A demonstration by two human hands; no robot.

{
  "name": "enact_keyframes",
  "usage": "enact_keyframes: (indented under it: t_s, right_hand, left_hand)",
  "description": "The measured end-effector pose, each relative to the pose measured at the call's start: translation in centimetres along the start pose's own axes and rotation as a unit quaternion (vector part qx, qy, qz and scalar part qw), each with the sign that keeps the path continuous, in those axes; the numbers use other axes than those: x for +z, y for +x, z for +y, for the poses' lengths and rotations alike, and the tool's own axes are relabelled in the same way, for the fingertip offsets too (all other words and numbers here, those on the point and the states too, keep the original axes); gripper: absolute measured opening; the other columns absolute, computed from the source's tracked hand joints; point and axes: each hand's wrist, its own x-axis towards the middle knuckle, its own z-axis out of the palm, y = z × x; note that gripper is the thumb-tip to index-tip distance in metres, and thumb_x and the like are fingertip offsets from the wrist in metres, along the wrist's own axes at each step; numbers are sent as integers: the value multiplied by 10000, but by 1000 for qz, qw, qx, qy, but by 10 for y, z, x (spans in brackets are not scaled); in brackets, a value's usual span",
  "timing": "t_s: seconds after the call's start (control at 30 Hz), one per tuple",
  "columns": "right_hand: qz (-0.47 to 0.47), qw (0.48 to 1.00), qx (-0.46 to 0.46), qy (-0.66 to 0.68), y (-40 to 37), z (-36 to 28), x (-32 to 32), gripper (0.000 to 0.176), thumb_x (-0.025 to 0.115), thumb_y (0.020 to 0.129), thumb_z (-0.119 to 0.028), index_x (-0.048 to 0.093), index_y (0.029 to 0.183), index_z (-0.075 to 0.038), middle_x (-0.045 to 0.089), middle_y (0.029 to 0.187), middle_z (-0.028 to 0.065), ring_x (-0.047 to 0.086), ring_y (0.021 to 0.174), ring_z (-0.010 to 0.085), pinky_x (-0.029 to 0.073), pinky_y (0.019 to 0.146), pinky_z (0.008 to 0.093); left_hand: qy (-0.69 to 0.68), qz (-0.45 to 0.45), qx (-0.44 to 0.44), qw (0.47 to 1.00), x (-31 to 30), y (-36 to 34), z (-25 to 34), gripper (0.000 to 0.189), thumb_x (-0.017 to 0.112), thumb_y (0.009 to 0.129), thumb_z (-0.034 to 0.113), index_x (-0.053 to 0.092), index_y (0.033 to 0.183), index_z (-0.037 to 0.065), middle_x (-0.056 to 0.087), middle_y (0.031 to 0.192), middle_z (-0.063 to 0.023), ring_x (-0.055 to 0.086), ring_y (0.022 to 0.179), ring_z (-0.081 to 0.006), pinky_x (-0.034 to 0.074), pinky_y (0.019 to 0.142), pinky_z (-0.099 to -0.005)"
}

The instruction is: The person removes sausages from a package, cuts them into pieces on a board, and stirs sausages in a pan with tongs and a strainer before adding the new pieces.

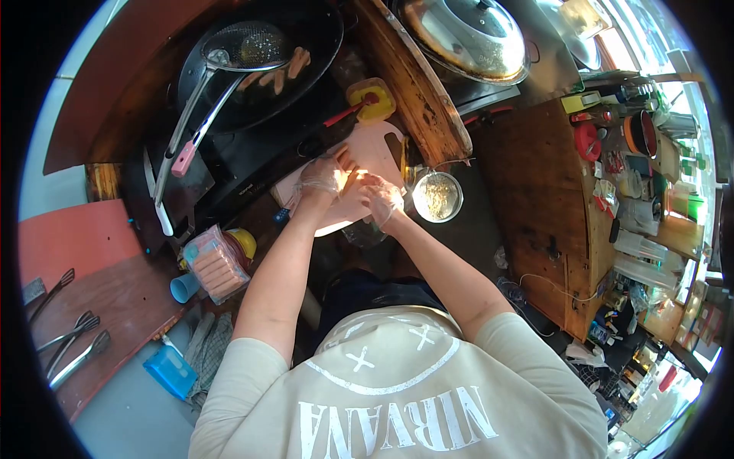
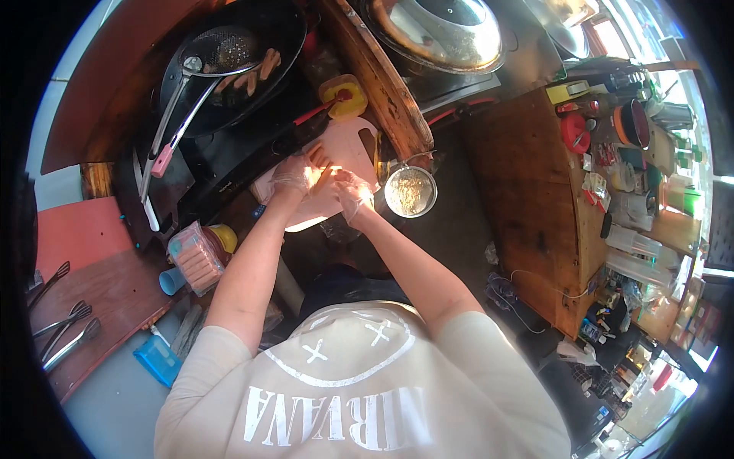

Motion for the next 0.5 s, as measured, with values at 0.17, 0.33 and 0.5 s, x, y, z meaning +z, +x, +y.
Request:
enact_keyframes:
  t_s: [0.17, 0.33, 0.5]
  right_hand:
    - [76, 997, 27, -6, -15, -26, 7, 443, 659, 918, -210, 535, 1325, -85, 638, 1159, 80, 620, 1019, 174, 532, 851, 357]
    - [-67, 992, -75, -79, -44, -88, 24, 347, 695, 904, -182, 606, 1178, 11, 669, 1066, 89, 653, 928, 170, 545, 817, 305]
    - [-78, 986, -107, 99, -55, -110, 27, 143, 665, 916, -109, 642, 958, 25, 676, 840, 79, 664, 766, 160, 557, 805, 286]
  left_hand:
    - [-1, 102, -67, 993, 21, -25, -7, 496, 547, 898, 288, 551, 1285, -22, 708, 1043, -191, 717, 842, -327, 576, 714, -439]
    - [-118, 334, -42, 934, 37, -59, 15, 235, 661, 808, 283, 714, 798, 55, 684, 691, -169, 684, 654, -382, 553, 601, -483]
    - [-200, 345, -7, 917, 16, -94, 34, 197, 700, 807, 218, 715, 879, 35, 674, 691, -184, 678, 665, -371, 552, 647, -438]
